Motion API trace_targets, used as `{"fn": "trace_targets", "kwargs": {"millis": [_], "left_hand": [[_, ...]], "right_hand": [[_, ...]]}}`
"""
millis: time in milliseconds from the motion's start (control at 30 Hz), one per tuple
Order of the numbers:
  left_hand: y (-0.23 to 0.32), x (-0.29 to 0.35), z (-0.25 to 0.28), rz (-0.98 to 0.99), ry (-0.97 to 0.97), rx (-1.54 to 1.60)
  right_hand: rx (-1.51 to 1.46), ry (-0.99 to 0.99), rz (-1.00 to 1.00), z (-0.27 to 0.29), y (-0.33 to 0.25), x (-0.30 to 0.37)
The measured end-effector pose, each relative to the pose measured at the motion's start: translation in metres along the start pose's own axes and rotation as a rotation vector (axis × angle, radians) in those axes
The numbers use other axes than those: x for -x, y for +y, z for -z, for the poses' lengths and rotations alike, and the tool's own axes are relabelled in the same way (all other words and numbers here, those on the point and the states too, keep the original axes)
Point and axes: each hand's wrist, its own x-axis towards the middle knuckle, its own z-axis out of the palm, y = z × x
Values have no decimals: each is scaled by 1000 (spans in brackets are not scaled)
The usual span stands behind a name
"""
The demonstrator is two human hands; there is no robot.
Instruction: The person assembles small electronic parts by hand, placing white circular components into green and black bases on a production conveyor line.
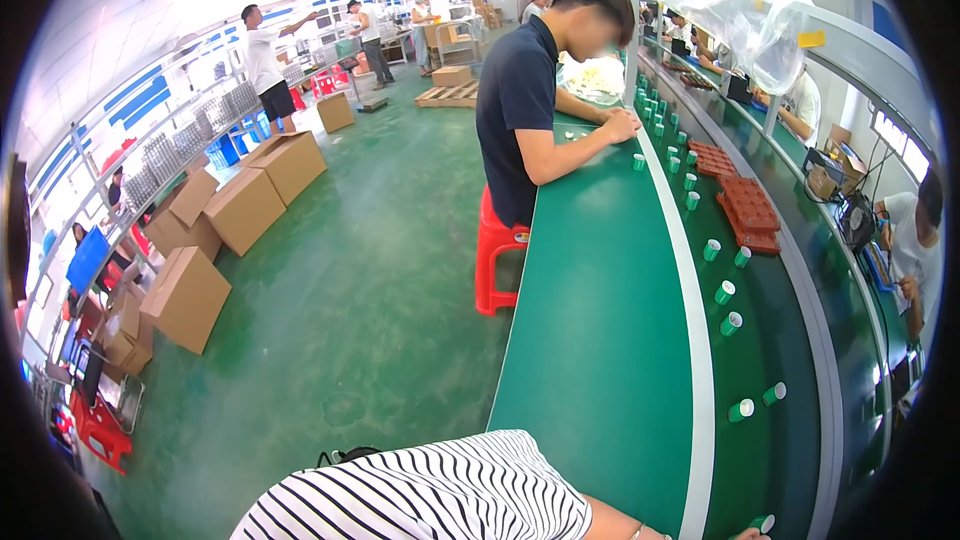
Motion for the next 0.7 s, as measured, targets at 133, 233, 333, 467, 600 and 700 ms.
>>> {"fn": "trace_targets", "kwargs": {"millis": [133,233,333,467,600,700], "left_hand": [[5,3,-7,-110,21,129],[4,2,-5,-95,19,145],[1,1,-2,-97,20,129],[1,0,0,-89,6,174],[2,1,-2,-82,-26,197],[-1,-1,-2,-81,-32,191]], "right_hand": [[0,36,-35,4,6,13],[-14,26,-33,6,15,10],[-29,18,-34,6,24,6],[-45,15,-42,8,33,6],[-56,35,-67,10,40,13],[-68,33,-72,12,48,10]]}}
